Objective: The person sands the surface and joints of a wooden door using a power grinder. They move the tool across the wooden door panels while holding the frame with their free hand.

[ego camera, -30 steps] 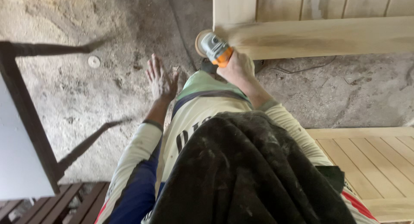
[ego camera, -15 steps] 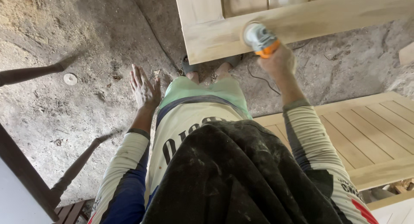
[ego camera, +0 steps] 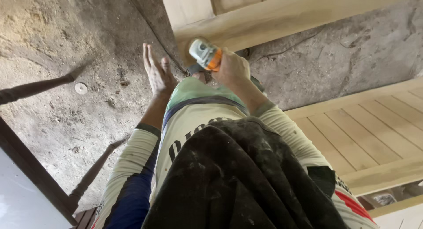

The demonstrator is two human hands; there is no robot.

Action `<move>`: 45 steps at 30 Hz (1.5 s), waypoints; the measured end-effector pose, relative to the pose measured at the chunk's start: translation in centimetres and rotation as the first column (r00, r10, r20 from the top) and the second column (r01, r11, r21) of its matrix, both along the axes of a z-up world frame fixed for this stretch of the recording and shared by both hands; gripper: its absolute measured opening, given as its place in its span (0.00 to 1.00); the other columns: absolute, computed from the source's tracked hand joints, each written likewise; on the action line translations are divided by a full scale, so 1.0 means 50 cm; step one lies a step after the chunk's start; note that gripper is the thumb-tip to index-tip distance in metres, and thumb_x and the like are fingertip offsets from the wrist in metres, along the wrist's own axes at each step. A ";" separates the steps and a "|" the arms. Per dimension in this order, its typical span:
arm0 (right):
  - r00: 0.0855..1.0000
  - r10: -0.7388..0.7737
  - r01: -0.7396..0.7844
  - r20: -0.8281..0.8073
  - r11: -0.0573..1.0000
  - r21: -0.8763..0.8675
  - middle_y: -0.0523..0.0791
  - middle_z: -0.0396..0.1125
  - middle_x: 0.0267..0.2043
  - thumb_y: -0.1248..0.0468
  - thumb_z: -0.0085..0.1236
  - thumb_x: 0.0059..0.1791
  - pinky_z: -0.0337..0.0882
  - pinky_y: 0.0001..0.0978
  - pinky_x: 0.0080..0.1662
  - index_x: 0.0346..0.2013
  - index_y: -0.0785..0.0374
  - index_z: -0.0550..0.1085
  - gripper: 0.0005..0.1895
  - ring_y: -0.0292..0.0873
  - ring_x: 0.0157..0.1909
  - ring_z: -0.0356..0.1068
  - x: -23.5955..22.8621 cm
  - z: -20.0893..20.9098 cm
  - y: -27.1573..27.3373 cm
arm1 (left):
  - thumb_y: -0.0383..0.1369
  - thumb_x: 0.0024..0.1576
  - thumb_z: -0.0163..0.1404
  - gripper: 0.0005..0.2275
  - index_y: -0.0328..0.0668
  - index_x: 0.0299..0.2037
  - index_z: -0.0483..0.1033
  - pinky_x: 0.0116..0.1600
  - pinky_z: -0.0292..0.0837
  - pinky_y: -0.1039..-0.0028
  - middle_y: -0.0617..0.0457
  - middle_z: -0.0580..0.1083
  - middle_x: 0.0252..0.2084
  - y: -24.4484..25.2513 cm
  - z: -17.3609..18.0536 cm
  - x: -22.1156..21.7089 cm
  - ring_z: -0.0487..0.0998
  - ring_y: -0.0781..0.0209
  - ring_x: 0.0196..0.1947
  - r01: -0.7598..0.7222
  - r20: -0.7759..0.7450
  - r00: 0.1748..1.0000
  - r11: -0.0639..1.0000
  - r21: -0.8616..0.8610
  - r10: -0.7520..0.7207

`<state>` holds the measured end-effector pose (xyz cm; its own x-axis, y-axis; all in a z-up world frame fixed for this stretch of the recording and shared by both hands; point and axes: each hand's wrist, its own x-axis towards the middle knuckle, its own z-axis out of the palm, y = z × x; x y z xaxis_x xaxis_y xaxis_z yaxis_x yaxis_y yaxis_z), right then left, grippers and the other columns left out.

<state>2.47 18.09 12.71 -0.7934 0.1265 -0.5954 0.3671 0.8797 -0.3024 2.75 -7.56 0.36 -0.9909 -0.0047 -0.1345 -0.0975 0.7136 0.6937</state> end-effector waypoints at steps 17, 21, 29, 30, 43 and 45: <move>0.988 -0.045 0.058 -0.146 0.995 0.085 0.52 0.74 0.40 0.50 0.74 0.40 0.74 0.52 0.46 0.43 0.62 0.71 0.28 0.57 0.43 0.76 -0.010 0.007 0.304 | 0.50 0.67 0.41 0.38 0.28 0.77 0.41 0.77 0.27 0.41 0.33 0.39 0.80 0.238 0.080 -0.054 0.35 0.35 0.79 0.486 0.229 0.873 0.807 -0.334 -0.431; 0.993 -0.095 0.104 -0.073 0.984 0.143 0.51 0.75 0.38 0.50 0.74 0.39 0.74 0.51 0.47 0.45 0.60 0.71 0.29 0.55 0.42 0.77 -0.025 0.001 0.391 | 0.49 0.63 0.48 0.42 0.23 0.76 0.40 0.78 0.28 0.43 0.31 0.38 0.79 0.328 0.089 -0.062 0.34 0.33 0.79 0.613 0.272 0.789 0.736 -0.287 -0.551; 0.992 -0.106 0.118 -0.069 0.973 0.199 0.51 0.75 0.37 0.44 0.77 0.40 0.74 0.50 0.46 0.44 0.60 0.72 0.31 0.54 0.41 0.76 0.000 -0.025 0.554 | 0.52 0.62 0.49 0.44 0.24 0.75 0.39 0.78 0.28 0.44 0.33 0.37 0.79 0.478 0.086 -0.105 0.34 0.35 0.79 0.659 0.288 0.752 0.695 -0.289 -0.593; 0.991 -0.124 0.131 -0.043 0.969 0.208 0.50 0.75 0.38 0.47 0.76 0.41 0.75 0.48 0.45 0.47 0.60 0.72 0.30 0.52 0.40 0.76 0.000 -0.034 0.577 | 0.52 0.61 0.49 0.44 0.24 0.75 0.39 0.77 0.28 0.45 0.33 0.37 0.78 0.495 0.082 -0.108 0.34 0.35 0.78 0.656 0.285 0.754 0.701 -0.281 -0.592; 0.944 -0.309 0.329 -0.114 0.908 0.260 0.46 0.74 0.41 0.58 0.75 0.38 0.74 0.44 0.47 0.50 0.58 0.73 0.29 0.46 0.43 0.75 0.032 -0.086 0.824 | 0.50 0.63 0.49 0.42 0.34 0.78 0.40 0.77 0.29 0.39 0.43 0.37 0.80 0.577 0.063 -0.102 0.33 0.33 0.78 0.710 0.259 0.704 0.642 -0.289 -0.661; 0.923 -0.364 0.386 -0.128 0.881 0.275 0.46 0.74 0.42 0.57 0.74 0.39 0.75 0.43 0.49 0.49 0.59 0.74 0.27 0.47 0.44 0.75 0.054 -0.090 0.861 | 0.49 0.63 0.49 0.40 0.38 0.78 0.41 0.76 0.29 0.36 0.45 0.37 0.80 0.568 0.066 -0.099 0.33 0.29 0.77 0.723 0.229 0.686 0.610 -0.325 -0.691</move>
<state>5.16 61.13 8.18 -0.6908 0.5807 -0.4308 0.6741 0.7327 -0.0934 -2.22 20.84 3.67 -0.6945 0.6291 -0.3491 0.5074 0.7722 0.3823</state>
